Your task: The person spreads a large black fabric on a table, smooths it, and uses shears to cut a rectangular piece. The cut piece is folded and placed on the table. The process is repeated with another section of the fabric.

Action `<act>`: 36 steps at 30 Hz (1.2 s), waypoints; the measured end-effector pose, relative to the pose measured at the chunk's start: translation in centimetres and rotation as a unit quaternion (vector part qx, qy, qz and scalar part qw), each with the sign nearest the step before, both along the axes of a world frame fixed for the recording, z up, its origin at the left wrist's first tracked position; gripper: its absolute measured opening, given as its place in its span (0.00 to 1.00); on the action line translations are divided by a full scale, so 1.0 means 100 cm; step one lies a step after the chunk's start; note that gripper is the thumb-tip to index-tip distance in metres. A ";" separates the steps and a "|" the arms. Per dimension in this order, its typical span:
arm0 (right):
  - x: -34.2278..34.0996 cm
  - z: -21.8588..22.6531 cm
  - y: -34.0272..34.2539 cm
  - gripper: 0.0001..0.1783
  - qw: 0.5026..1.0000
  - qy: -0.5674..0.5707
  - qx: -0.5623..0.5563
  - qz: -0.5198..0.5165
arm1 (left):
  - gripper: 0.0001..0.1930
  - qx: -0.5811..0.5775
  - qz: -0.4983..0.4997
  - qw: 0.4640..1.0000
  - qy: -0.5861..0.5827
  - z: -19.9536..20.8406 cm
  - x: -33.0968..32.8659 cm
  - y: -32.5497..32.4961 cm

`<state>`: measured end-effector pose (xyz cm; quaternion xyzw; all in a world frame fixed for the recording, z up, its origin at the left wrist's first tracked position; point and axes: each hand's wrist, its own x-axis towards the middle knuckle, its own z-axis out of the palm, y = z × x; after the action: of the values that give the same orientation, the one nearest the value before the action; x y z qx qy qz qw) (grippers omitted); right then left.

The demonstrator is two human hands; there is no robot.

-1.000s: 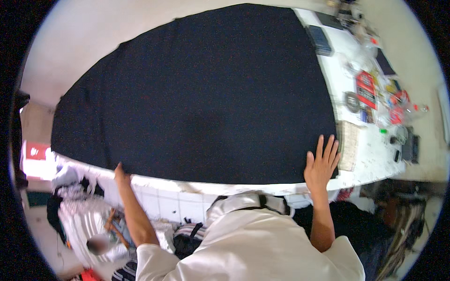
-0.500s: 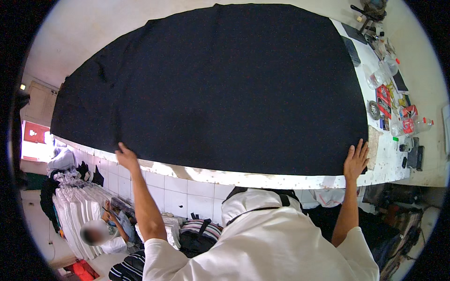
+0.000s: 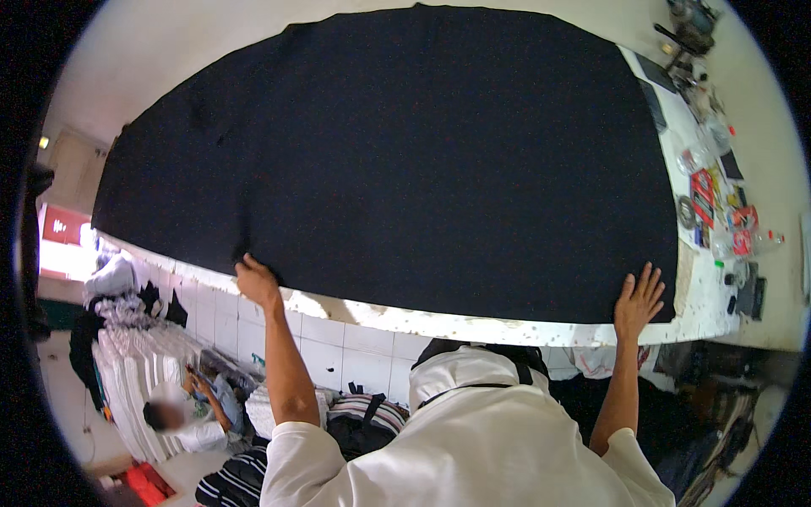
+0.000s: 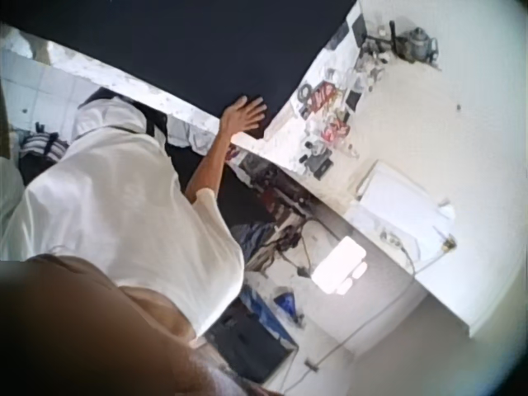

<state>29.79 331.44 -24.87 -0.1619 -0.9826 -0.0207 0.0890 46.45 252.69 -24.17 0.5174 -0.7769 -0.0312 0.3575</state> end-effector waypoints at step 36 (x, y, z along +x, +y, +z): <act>-0.029 0.148 0.063 0.62 0.971 -0.027 -0.234 0.030 | 0.32 0.109 -0.871 0.432 -0.208 0.061 -0.471 0.764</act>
<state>26.87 337.79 -10.04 -0.1481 -0.9665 0.2084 0.0229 -0.65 329.11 -18.03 -0.4074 -0.8571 -0.3022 -0.0904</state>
